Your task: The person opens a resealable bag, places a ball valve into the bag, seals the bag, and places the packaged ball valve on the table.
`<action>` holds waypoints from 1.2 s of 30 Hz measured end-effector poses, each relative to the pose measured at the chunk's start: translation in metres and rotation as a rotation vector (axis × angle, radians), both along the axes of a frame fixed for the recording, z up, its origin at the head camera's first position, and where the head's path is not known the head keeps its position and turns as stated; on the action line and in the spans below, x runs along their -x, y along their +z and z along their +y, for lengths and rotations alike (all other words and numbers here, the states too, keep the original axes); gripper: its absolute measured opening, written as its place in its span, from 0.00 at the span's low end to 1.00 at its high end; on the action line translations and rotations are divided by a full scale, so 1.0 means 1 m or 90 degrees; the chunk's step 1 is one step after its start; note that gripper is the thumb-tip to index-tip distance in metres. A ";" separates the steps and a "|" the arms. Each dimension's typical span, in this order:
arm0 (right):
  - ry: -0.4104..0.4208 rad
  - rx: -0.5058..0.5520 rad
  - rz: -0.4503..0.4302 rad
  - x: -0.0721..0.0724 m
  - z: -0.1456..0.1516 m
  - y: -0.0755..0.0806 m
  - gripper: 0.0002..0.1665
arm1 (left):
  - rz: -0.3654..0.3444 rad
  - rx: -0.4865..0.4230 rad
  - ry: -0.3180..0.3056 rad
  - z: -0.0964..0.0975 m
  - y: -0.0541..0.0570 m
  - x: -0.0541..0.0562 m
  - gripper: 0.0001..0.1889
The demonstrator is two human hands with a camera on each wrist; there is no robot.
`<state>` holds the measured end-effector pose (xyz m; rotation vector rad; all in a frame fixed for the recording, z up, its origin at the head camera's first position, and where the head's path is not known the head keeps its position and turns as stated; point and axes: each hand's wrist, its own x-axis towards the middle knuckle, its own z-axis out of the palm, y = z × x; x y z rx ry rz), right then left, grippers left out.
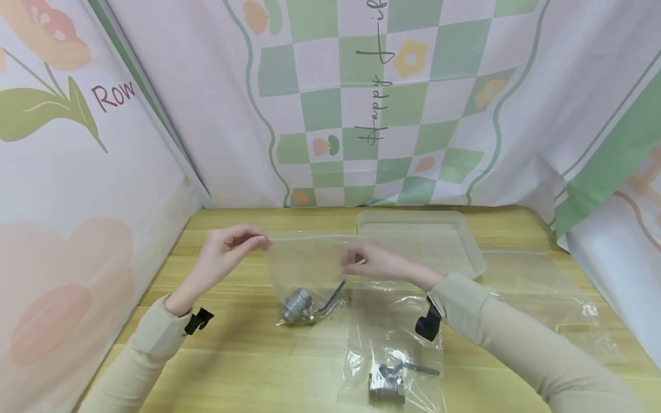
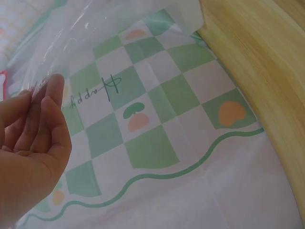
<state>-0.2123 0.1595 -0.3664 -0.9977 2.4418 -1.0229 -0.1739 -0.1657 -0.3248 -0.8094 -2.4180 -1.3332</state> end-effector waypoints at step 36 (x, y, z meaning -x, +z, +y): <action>0.043 0.087 -0.437 -0.020 -0.020 -0.007 0.19 | -0.172 0.009 0.092 -0.034 0.020 -0.015 0.07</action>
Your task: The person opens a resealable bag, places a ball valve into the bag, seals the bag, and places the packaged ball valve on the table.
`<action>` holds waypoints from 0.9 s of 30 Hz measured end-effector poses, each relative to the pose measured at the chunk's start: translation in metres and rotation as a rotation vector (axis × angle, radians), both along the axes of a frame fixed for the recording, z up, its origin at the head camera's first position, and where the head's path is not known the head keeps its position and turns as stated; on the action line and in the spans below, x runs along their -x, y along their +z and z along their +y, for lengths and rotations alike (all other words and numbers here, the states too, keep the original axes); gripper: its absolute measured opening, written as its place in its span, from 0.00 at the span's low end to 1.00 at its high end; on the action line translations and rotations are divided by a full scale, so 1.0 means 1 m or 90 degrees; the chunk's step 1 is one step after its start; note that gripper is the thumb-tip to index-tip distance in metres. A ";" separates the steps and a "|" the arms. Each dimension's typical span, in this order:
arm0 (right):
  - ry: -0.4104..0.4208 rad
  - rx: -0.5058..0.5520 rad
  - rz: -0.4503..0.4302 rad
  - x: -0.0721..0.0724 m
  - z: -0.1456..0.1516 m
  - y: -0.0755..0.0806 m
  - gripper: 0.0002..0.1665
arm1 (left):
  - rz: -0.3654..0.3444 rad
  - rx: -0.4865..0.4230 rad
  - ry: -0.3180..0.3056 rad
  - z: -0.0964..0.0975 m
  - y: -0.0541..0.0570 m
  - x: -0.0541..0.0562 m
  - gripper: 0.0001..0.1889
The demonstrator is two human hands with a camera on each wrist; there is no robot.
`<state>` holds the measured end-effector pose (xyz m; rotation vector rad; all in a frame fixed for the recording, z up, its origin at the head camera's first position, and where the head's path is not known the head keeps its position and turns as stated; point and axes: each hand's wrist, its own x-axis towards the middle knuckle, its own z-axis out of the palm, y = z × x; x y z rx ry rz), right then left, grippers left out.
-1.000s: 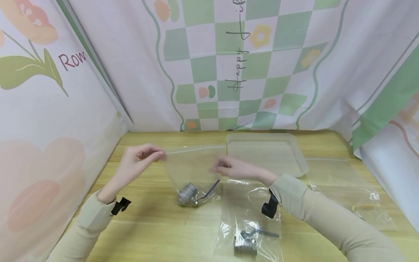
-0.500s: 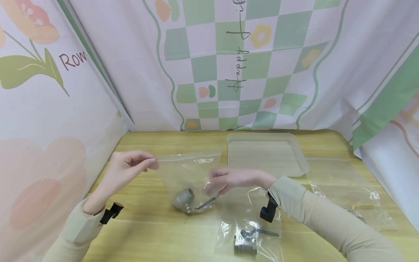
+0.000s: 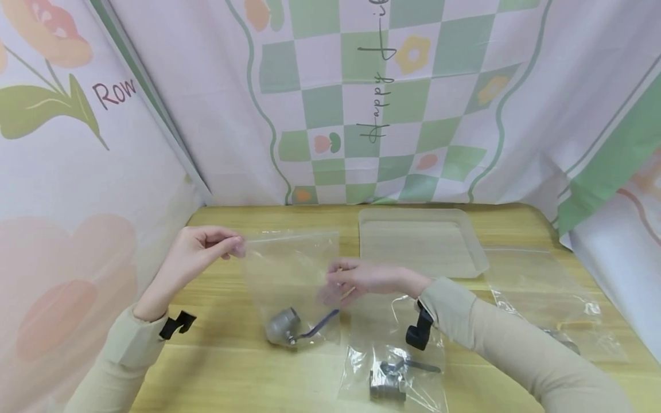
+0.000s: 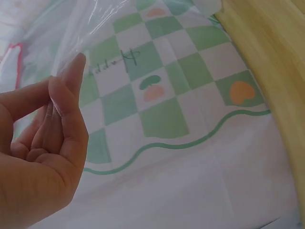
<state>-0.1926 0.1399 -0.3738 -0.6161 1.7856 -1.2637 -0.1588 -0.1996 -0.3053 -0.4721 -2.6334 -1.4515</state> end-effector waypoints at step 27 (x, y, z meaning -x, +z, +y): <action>-0.240 -0.036 0.027 0.030 -0.026 -0.015 0.12 | -0.191 -0.079 0.031 -0.004 -0.070 0.130 0.15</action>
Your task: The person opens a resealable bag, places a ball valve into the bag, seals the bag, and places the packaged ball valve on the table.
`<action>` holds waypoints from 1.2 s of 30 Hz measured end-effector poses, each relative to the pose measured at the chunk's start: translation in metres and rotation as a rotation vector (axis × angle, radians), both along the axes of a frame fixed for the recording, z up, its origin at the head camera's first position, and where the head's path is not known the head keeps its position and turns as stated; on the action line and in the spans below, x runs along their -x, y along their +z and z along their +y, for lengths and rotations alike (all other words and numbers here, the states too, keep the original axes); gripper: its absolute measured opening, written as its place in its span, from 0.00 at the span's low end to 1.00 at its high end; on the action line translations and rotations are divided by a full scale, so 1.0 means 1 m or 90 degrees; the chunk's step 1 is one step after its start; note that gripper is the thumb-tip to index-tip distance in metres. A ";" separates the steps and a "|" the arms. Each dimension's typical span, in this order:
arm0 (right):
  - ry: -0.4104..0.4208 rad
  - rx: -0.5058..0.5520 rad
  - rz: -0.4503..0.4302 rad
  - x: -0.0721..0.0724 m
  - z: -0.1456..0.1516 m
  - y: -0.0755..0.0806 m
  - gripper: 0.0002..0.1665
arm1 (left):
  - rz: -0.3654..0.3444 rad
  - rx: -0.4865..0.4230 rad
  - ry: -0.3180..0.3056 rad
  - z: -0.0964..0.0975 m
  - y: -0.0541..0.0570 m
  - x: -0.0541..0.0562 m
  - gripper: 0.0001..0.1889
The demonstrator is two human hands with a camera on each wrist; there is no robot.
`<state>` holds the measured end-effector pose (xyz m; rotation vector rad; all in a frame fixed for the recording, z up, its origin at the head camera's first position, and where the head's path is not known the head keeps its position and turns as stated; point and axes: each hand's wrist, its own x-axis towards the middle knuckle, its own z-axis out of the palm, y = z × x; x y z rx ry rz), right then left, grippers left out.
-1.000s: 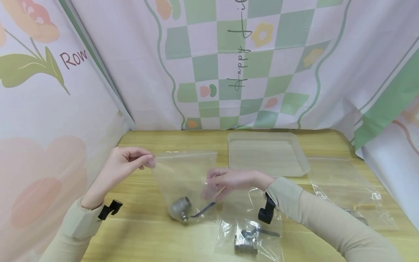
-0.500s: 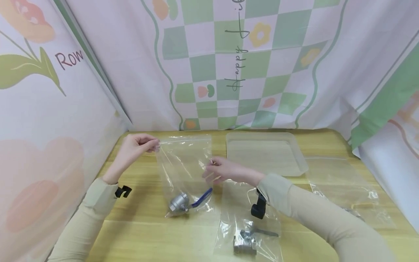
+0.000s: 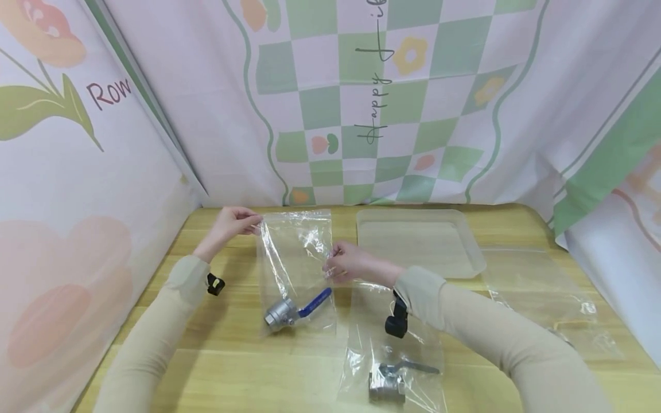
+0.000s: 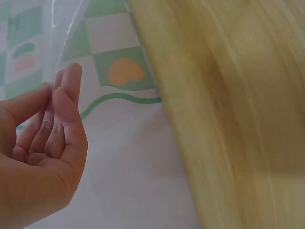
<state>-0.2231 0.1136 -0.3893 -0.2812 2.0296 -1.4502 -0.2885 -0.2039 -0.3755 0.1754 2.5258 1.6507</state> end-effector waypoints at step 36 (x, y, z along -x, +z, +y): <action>-0.029 -0.238 0.127 0.024 -0.019 -0.017 0.34 | -0.068 0.084 0.028 0.021 -0.044 0.051 0.15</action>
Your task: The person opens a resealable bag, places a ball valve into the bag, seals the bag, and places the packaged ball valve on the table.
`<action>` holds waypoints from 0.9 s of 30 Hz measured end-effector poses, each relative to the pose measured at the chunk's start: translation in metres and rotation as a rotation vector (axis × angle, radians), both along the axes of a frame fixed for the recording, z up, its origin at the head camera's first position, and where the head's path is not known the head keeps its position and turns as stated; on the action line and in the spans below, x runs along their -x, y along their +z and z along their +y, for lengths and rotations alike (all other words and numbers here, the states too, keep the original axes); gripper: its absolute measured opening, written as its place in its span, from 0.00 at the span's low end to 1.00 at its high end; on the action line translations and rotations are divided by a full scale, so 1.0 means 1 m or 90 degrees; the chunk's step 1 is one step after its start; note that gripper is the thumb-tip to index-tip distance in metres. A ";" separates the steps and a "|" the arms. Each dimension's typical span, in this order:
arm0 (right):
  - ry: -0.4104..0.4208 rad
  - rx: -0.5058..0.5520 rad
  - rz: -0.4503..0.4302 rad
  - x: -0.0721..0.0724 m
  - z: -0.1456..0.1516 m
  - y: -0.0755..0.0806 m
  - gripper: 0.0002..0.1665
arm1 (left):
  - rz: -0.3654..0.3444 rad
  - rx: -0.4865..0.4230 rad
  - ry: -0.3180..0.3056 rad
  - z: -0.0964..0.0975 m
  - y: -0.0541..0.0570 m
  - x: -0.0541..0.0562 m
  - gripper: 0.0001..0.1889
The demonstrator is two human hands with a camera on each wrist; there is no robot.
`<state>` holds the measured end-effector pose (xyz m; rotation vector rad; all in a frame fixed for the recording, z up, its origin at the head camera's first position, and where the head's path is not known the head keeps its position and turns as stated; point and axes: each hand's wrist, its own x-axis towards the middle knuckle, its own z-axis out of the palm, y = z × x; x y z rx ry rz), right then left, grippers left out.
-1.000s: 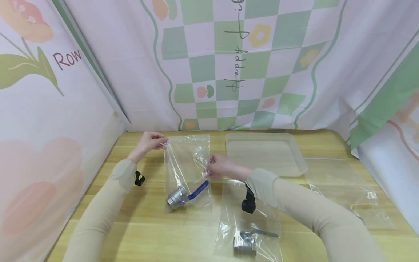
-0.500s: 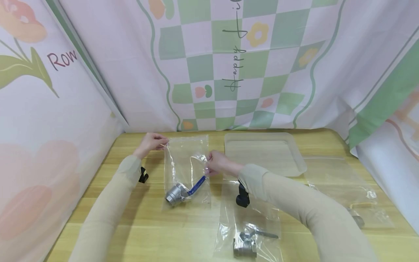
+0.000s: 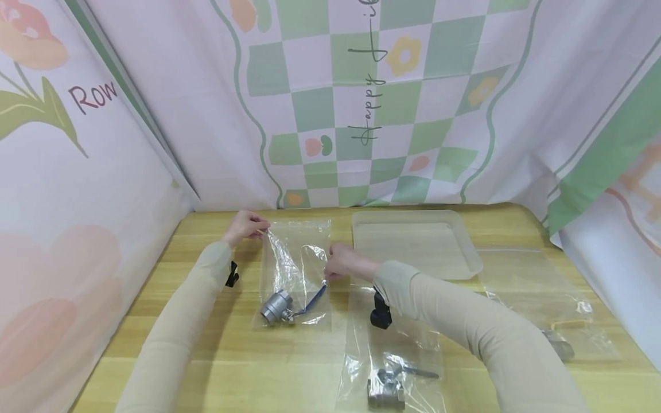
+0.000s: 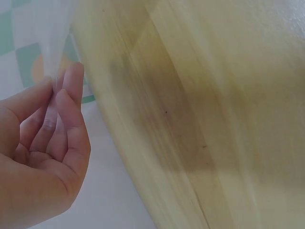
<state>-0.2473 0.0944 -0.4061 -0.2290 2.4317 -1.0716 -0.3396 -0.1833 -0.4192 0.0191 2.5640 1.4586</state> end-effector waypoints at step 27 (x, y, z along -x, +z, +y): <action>0.057 -0.039 0.099 0.005 0.016 0.031 0.32 | 0.162 0.047 0.086 0.001 0.008 -0.009 0.12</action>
